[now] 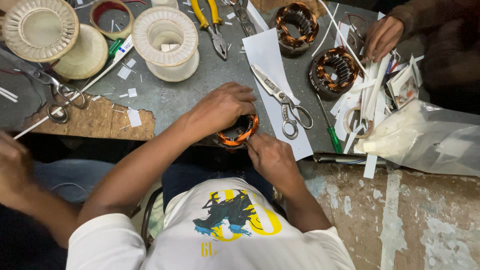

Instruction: The person winds copper wire around a toroidal core, adjusts the winding, and uses scissors to cut a strip of white insulating material. They then wrap the insulating strip around the wound coil and continue adjusting the winding.

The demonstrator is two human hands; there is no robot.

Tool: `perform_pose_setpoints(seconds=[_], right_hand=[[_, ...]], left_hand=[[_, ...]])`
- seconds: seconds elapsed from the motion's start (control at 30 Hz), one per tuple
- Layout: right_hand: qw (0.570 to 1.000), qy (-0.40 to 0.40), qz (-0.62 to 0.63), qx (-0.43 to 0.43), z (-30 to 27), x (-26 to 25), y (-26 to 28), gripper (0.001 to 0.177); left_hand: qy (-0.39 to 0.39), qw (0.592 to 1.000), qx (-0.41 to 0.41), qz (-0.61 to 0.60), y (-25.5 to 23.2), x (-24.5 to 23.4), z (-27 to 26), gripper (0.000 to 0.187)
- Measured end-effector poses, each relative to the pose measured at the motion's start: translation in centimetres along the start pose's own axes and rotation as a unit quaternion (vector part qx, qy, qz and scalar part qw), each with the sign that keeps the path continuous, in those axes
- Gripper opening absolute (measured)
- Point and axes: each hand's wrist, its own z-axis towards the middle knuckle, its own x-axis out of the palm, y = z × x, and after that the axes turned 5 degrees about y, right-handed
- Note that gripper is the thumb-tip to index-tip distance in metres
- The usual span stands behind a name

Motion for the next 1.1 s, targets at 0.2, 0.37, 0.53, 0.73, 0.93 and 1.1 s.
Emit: perform_pose_setpoints(seconds=[0.2,0.37,0.53,0.73,0.93,1.1], right_hand=[[0.998,-0.051,0.030,-0.004,0.4,0.4,-0.9,0.011],[0.991,-0.096,0.052,0.082,1.1,0.4,-2.1,0.017],[0.991,-0.094,0.071,0.058,1.3,0.4,-3.0,0.015],[0.964,-0.062,0.223,0.131,1.0,0.0,-5.0,0.012],[0.954,0.020,0.294,0.054,0.4,0.0,-4.8,0.010],[0.970,-0.116,0.212,-0.010,0.3,0.6,-3.8,0.019]], left_hand=[[0.122,0.981,-0.148,-0.039,0.0,-1.1,0.6,0.028],[0.154,0.952,-0.258,0.062,-1.4,-2.6,-0.7,0.016],[0.012,0.999,-0.023,-0.036,-0.7,-2.0,-0.6,0.040],[0.045,0.995,-0.028,-0.089,-0.5,-0.2,-0.5,0.041],[0.037,0.994,-0.035,-0.101,-0.4,0.4,-0.7,0.034],[0.035,0.993,-0.041,-0.101,-0.5,0.5,-0.7,0.031]])
